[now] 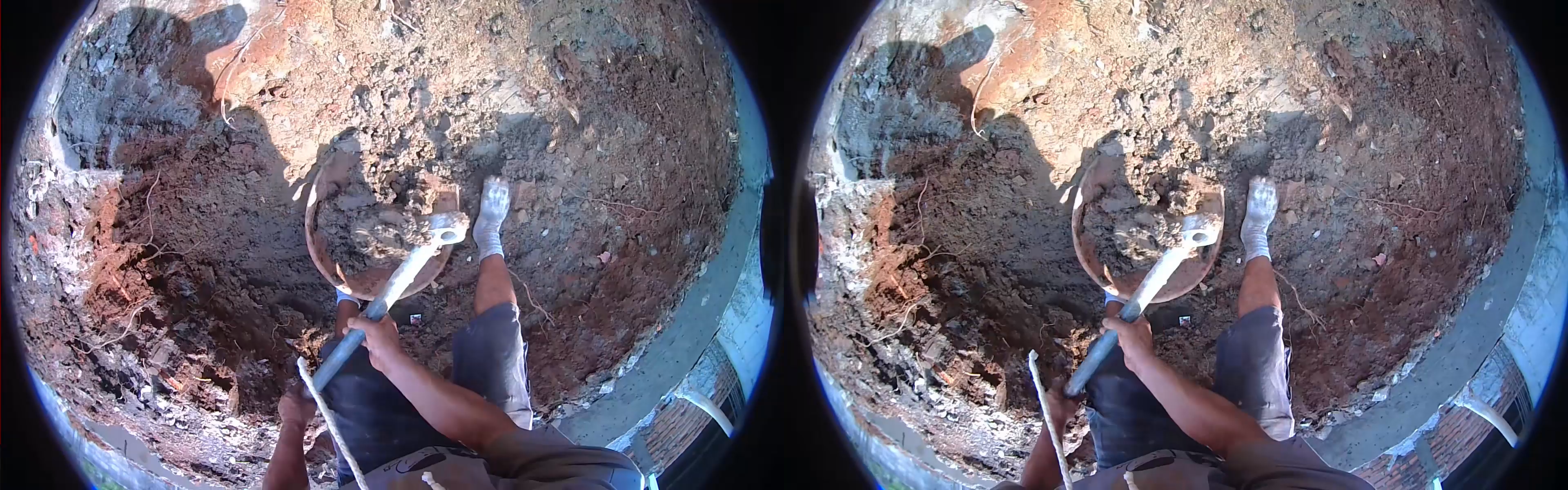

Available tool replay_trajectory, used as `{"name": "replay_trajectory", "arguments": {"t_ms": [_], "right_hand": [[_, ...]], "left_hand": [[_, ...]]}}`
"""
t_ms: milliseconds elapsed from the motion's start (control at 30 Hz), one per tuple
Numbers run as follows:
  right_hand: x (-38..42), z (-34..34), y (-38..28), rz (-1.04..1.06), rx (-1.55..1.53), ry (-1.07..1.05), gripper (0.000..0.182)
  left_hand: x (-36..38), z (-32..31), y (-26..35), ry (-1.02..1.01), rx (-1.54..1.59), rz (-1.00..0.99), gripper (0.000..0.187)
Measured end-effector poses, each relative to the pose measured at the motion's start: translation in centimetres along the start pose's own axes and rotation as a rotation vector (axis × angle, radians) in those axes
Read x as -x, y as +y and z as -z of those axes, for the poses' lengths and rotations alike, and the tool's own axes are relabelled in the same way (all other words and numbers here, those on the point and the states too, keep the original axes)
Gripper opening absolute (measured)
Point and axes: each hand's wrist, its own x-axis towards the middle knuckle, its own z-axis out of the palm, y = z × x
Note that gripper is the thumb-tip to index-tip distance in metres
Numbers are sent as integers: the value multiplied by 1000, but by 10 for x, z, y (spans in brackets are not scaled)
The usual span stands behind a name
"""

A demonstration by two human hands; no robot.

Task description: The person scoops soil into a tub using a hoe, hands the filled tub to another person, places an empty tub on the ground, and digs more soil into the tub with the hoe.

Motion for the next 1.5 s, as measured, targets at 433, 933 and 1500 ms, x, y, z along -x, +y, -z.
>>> {"name": "replay_trajectory", "arguments": {"t_ms": [433, 933, 1500], "right_hand": [[41, 97, -391, 842, -90, 179, 16], [-208, 79, -460, 682, 44, 394, 9], [-100, -6, -217, 428, 26, 136, 14]], "left_hand": [[-33, 54, 407, -35, 312, -925, 44], [-189, 64, 486, 118, 196, -637, 39], [-87, 38, 205, 43, 418, -465, 53]]}}
